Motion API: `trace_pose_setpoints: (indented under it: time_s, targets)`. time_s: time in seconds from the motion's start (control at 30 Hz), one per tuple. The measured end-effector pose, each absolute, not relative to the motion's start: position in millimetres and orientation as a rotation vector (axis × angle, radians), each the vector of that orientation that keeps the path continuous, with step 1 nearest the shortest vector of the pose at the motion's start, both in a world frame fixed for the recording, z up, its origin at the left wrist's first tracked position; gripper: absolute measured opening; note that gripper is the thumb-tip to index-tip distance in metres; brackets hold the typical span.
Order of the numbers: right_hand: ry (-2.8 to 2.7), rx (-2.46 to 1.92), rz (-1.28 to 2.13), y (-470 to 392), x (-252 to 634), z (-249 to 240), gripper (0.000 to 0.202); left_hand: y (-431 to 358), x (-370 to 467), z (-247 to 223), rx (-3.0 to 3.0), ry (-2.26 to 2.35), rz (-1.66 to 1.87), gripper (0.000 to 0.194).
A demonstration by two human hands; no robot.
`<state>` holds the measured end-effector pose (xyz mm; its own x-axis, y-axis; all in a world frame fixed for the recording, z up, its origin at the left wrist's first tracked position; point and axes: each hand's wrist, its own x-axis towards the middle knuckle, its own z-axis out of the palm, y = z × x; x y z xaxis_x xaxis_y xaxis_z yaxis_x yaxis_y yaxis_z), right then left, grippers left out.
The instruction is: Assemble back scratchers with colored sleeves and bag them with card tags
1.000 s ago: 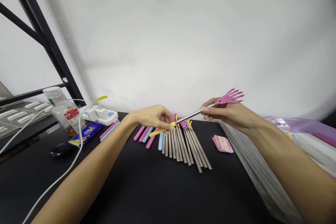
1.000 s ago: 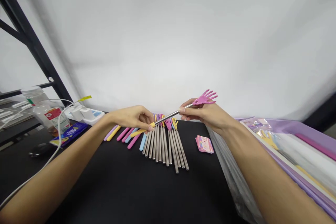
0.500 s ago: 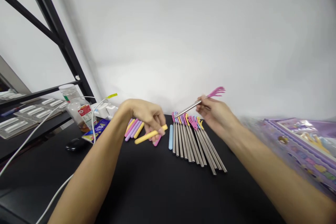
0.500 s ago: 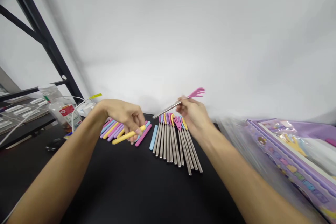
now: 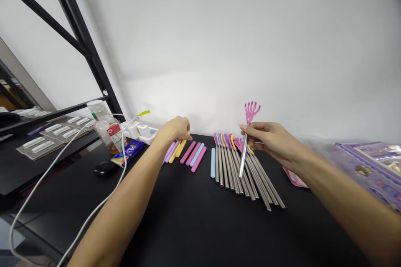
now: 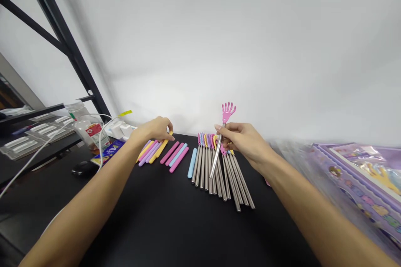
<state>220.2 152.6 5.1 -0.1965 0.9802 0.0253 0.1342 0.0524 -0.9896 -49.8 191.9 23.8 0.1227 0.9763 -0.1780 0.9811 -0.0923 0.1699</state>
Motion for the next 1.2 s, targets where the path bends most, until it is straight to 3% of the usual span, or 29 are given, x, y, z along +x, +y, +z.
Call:
trace_pose_setpoints:
  time_s: [0.2,0.4,0.6,0.83,0.93,1.07,1.2]
  targets:
    - [-1.501,-1.209,1.235,155,228,3,0.041,197,-54,12,2.199,1.817,-0.151,0.034]
    - [-1.610,-1.239,1.187,155,228,4,0.042,185,-31,19,2.387,1.636,-0.006,0.020]
    - [-1.647,-1.233,1.165,153,230,8,0.045,175,0,11,2.486,1.592,-0.173,0.015]
    - [-1.627,-1.235,1.158,152,230,9,0.040,178,2,7,2.432,1.633,-0.201,0.037]
    - [-1.465,-1.197,1.147,153,229,10,0.030,176,-6,20,2.396,1.379,-0.071,0.042]
    - [-1.140,-0.995,1.110,156,229,13,0.017,169,-12,37,2.248,0.875,0.099,0.018]
    - [-1.034,-0.891,1.129,157,230,14,0.012,163,-8,41,2.150,0.701,0.169,0.019]
